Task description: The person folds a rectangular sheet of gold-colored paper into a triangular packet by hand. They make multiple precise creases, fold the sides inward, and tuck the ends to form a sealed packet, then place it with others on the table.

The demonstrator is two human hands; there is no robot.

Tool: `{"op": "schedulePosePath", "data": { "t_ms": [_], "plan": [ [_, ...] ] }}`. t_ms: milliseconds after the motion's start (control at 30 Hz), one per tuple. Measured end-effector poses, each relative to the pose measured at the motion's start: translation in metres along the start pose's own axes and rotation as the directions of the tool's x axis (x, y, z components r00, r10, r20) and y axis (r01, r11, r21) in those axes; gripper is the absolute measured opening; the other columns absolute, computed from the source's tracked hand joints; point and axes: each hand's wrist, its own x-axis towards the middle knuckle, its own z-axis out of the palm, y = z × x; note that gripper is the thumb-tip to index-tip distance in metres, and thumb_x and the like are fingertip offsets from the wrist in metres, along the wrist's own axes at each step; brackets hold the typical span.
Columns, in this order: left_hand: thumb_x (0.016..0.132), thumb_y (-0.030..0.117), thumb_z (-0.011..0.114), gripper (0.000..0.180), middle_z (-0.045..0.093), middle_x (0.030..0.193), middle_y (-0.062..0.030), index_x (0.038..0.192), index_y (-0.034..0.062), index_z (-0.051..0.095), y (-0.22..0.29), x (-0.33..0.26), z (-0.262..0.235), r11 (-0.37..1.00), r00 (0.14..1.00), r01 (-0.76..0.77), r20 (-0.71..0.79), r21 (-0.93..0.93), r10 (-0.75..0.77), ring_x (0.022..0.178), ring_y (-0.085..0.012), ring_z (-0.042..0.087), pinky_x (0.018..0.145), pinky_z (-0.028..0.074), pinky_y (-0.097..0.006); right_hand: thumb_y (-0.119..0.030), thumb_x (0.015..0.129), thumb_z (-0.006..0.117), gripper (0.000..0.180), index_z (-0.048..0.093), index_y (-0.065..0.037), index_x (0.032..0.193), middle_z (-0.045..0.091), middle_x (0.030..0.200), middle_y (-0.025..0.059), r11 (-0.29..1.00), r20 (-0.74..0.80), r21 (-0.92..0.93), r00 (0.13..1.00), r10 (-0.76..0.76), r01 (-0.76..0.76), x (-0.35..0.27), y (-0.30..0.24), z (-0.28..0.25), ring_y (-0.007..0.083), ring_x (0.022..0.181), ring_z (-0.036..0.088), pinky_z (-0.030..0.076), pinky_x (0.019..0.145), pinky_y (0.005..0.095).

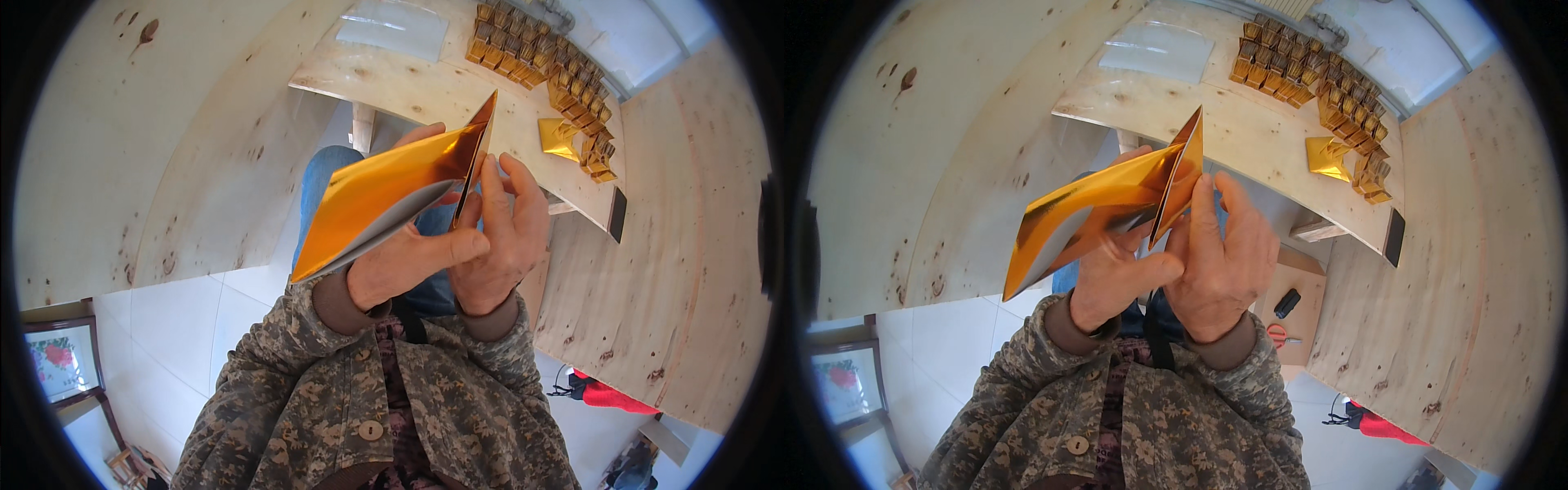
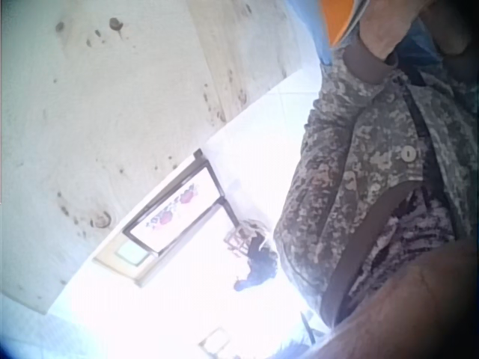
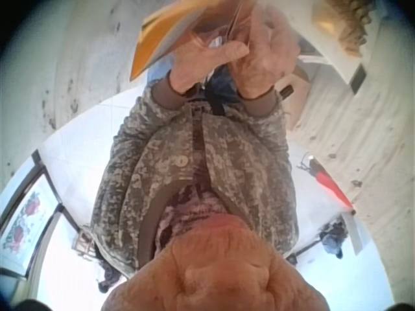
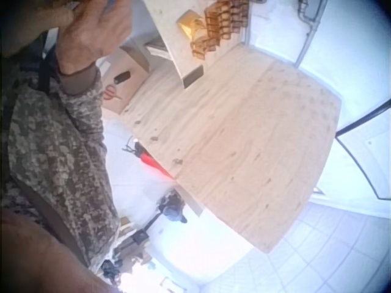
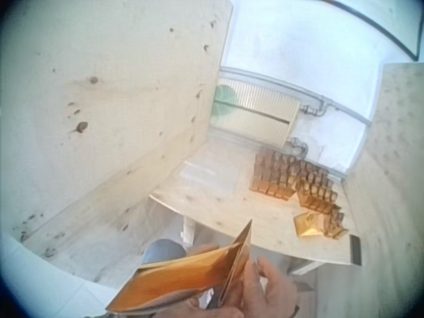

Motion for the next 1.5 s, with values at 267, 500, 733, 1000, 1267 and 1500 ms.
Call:
{"op": "schedulePosePath", "data": {
  "t_ms": [267, 500, 733, 1000, 1267, 1500],
  "plan": [
    [0.106, 0.014, 0.049, 0.030, 0.072, 0.115, -0.0106, 0.126, -0.0033, 0.063, -0.001, 0.006, -0.010, 0.940, 0.963, 0.221, -0.096, -0.258, -0.253, 0.103, -0.0189, 0.071, 0.088, 0.055, -0.032, -0.004, 0.080, 0.074, 0.030, 0.072, 0.000, 0.110, 0.067, 0.107, 0.0127, 0.972, -0.011, 0.225, 0.998, 0.067, -0.063, 0.004, -0.002, -0.006, 0.0270, 0.085, 0.063, 0.050, 0.073, 0.0353],
    [0.101, 0.015, 0.054, 0.024, 0.071, 0.104, -0.0076, 0.115, -0.0010, 0.064, 0.006, 0.008, -0.014, 0.877, 0.911, 0.374, -0.056, -0.300, -0.408, 0.080, -0.0133, 0.064, 0.073, 0.052, -0.031, -0.015, 0.096, 0.071, 0.017, 0.066, 0.000, 0.104, 0.066, 0.090, 0.0029, 0.047, 0.574, 0.743, 0.671, 0.468, -0.668, 0.007, -0.001, -0.009, 0.0065, 0.074, 0.059, 0.049, 0.069, 0.0224],
    [0.097, 0.010, 0.064, 0.019, 0.069, 0.100, -0.0040, 0.113, 0.0005, 0.064, 0.006, 0.007, -0.002, 0.919, 0.958, 0.266, -0.028, -0.290, -0.286, 0.083, -0.0113, 0.063, 0.076, 0.053, -0.029, -0.018, 0.100, 0.067, 0.015, 0.065, -0.003, 0.097, 0.065, 0.077, 0.0018, -0.155, 0.644, 0.731, 0.595, 0.482, -0.665, 0.002, 0.000, -0.008, 0.0083, 0.067, 0.057, 0.046, 0.064, 0.0219],
    [0.101, 0.017, 0.064, 0.023, 0.072, 0.090, -0.0051, 0.112, -0.0017, 0.069, 0.010, 0.006, 0.007, 0.889, 0.902, 0.369, -0.125, -0.272, -0.413, 0.078, -0.0092, 0.067, 0.074, 0.055, -0.024, -0.017, 0.100, 0.065, 0.014, 0.065, -0.004, 0.096, 0.066, 0.075, 0.0028, -0.187, 0.604, 0.764, 0.582, 0.544, -0.617, -0.001, -0.001, -0.007, 0.0087, 0.066, 0.056, 0.046, 0.064, 0.0223],
    [0.102, 0.025, 0.063, 0.029, 0.072, 0.079, -0.0060, 0.103, -0.0020, 0.073, 0.010, 0.009, 0.008, 0.879, 0.889, 0.370, -0.162, -0.301, -0.429, 0.070, -0.0103, 0.068, 0.063, 0.055, -0.022, -0.015, 0.099, 0.066, 0.012, 0.066, -0.003, 0.097, 0.066, 0.077, 0.0027, -0.121, 0.563, 0.772, 0.582, 0.587, -0.624, -0.004, -0.005, -0.008, 0.0076, 0.066, 0.056, 0.045, 0.063, 0.0220],
    [0.103, 0.026, 0.060, 0.027, 0.073, 0.089, -0.0061, 0.105, 0.0017, 0.071, 0.013, 0.011, 0.004, 0.879, 0.843, 0.441, -0.251, -0.182, -0.476, 0.074, -0.0127, 0.069, 0.061, 0.053, -0.025, -0.018, 0.100, 0.066, 0.017, 0.066, -0.001, 0.102, 0.068, 0.087, 0.0011, -0.125, 0.516, 0.810, 0.596, 0.615, -0.573, -0.003, -0.005, -0.007, 0.0071, 0.077, 0.059, 0.046, 0.068, 0.0224]
  ]
}}
